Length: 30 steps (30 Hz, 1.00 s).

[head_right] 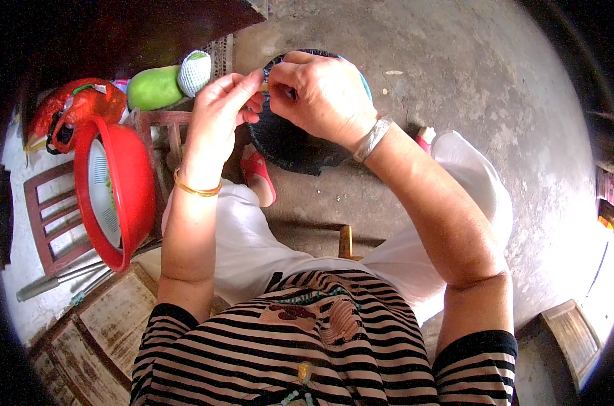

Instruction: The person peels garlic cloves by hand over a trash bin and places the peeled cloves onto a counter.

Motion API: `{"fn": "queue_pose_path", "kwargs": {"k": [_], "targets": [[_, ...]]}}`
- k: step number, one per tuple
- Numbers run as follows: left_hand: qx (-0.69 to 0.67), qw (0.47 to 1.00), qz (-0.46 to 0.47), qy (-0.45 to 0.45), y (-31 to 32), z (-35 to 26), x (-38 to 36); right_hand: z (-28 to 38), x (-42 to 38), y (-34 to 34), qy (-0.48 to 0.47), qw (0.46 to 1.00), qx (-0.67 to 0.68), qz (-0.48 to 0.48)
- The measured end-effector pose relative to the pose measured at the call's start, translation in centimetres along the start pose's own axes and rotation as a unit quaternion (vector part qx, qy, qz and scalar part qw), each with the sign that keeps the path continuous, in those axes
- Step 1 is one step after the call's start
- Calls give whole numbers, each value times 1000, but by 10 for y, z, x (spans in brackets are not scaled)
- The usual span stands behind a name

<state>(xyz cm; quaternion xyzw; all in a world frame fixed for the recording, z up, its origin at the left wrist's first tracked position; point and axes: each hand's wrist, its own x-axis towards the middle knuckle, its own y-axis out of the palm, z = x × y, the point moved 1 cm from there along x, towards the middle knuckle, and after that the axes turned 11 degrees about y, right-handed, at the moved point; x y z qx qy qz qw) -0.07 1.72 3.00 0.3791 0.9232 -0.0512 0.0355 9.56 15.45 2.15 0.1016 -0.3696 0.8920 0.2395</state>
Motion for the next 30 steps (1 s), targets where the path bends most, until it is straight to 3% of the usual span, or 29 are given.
{"fn": "queue_pose_path", "kwargs": {"k": [8, 11, 14, 18, 24, 30], "targets": [[4, 999, 6, -32, -2, -1, 0, 1, 1, 2, 1, 1000, 23, 15], [-28, 999, 6, -45, -5, -2, 2, -1, 2, 2, 45, 993, 107, 26], [-85, 994, 8, -61, -10, -3, 2, 1, 1, 2, 184, 956, 222, 54], [-121, 992, -20, -32, -7, -2, 2, -7, 1, 9, 197, 903, 362, 120], [-104, 994, -23, 7, -5, -3, 0, -4, 3, 8, 272, 873, 385, 129], [-123, 992, -18, 0, -4, -8, -2, -2, 4, 8, 250, 887, 377, 92]]}}
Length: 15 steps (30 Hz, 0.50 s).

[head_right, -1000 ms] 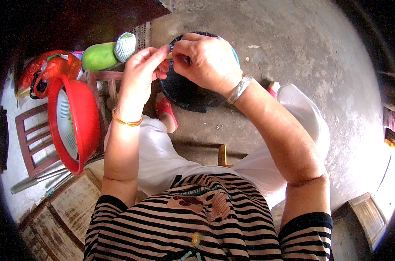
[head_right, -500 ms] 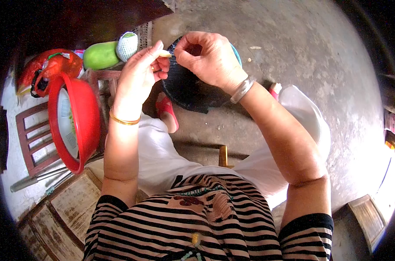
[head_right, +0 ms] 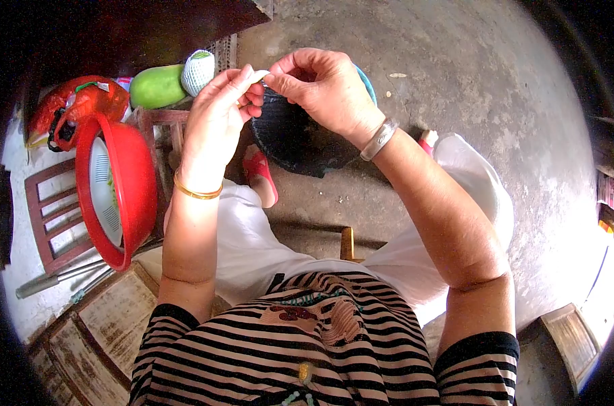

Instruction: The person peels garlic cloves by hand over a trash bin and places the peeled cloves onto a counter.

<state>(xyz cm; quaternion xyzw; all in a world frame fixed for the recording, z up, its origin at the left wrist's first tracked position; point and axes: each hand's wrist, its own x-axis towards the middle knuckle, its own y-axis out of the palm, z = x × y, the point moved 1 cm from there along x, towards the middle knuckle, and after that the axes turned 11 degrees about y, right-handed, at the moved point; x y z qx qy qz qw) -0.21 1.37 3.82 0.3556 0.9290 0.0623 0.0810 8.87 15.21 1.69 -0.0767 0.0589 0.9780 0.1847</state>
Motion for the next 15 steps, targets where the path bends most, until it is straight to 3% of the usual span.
{"fn": "queue_pose_path", "kwargs": {"k": [9, 15], "targets": [[-16, 1000, 7, -14, 0, 3, 1, -5, 4, 2, -69, 997, 3, -27], [-22, 999, 11, 39, 2, 1, 0, 4, 0, 1, 0, 998, 59, -4]]}}
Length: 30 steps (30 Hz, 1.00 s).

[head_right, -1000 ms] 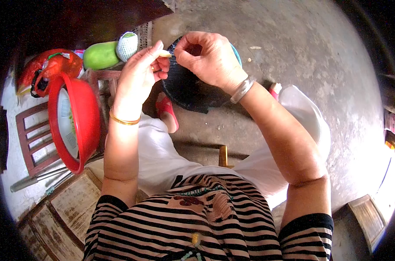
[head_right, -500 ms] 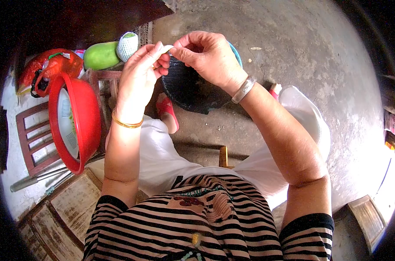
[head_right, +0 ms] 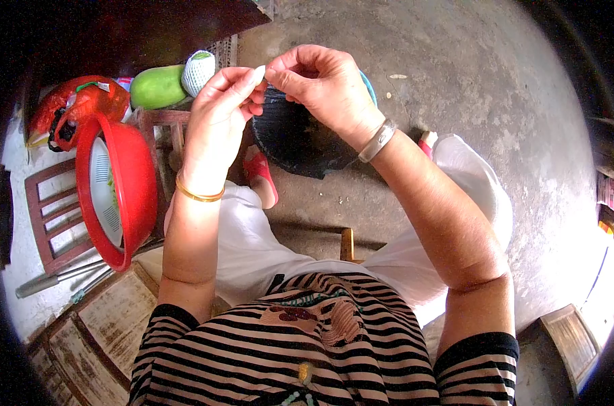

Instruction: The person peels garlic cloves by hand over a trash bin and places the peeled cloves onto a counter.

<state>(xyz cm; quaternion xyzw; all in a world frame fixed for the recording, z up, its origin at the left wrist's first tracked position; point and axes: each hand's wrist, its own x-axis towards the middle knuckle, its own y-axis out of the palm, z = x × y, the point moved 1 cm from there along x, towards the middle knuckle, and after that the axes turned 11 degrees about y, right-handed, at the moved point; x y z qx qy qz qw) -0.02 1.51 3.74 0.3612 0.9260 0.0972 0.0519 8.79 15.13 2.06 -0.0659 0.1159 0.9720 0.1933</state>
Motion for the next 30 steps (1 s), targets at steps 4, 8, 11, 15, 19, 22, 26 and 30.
{"fn": "queue_pose_path", "kwargs": {"k": [4, 8, 11, 15, 19, 22, 26, 30], "targets": [[-14, 1000, 4, 5, -1, 1, 0, 5, -2, 0, 20, 1000, 16, 10], [-6, 1000, -4, 25, 0, 0, -1, 3, -1, 0, 10, 1000, 21, 16], [17, 999, -4, 45, 1, -1, -2, 3, -1, 0, 7, 1000, 19, 19], [67, 991, -1, 114, 1, 0, -2, 7, 0, -4, 15, 999, 3, 40], [95, 977, 6, 189, 8, -8, -5, 8, 0, -4, 22, 994, 62, 86], [58, 977, 36, 201, 9, -8, -6, 5, 0, -6, 43, 989, 98, 98], [82, 974, 28, 208, 11, -7, -6, 3, 1, -7, 58, 984, 136, 102], [123, 972, 13, 199, 10, -9, -6, 2, 3, -8, 52, 985, 133, 99]]}}
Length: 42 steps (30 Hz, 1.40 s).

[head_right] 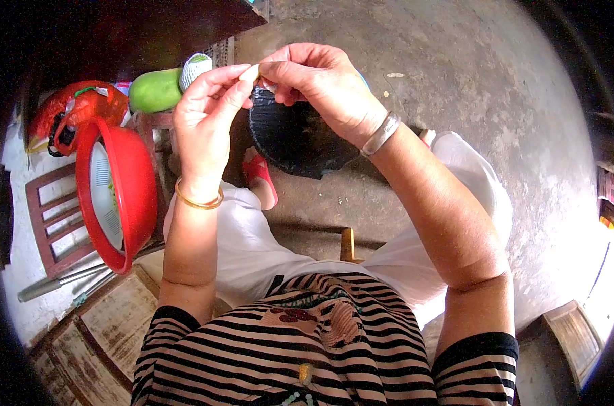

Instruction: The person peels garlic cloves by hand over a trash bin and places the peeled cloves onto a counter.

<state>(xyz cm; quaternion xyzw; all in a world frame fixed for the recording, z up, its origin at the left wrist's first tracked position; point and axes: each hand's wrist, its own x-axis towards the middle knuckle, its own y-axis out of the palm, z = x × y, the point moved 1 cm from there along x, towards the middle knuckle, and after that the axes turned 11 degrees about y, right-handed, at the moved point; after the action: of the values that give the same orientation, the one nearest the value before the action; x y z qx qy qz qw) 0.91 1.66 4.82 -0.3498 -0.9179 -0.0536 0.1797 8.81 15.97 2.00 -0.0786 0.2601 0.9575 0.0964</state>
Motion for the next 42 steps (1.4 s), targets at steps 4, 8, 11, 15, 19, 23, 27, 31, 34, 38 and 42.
{"fn": "queue_pose_path", "kwargs": {"k": [4, 8, 11, 15, 19, 23, 27, 31, 34, 38, 42], "targets": [[13, 1000, -3, -5, -1, 0, 1, 8, -3, 4, -56, 995, -73, -41], [14, 1000, -4, 2, -2, -4, 3, 3, 0, 4, -130, 981, -131, -60], [18, 1000, -8, 6, -1, -5, 2, 0, 0, 5, -156, 970, -173, -72], [21, 1000, -4, 15, -2, -3, 1, 0, -1, 5, -164, 955, -228, -92], [50, 998, 15, 25, -3, -3, 3, 4, -4, 7, -160, 948, -256, -98], [65, 997, 41, 31, -4, -3, 4, 7, -7, 8, -151, 947, -269, -93], [44, 998, 52, 15, -3, -1, 3, 9, -9, 8, -158, 942, -285, -83], [11, 998, 57, -6, -2, 2, 1, 10, -11, 9, -148, 944, -284, -84], [-11, 999, 43, -11, 0, 5, 0, 11, -12, 9, -148, 935, -308, -97], [-44, 998, 28, -34, 1, 5, 0, 4, -8, 7, -137, 950, -268, -84], [-81, 994, 12, -70, -1, 4, 2, -1, -6, 8, -123, 970, -202, -62]]}}
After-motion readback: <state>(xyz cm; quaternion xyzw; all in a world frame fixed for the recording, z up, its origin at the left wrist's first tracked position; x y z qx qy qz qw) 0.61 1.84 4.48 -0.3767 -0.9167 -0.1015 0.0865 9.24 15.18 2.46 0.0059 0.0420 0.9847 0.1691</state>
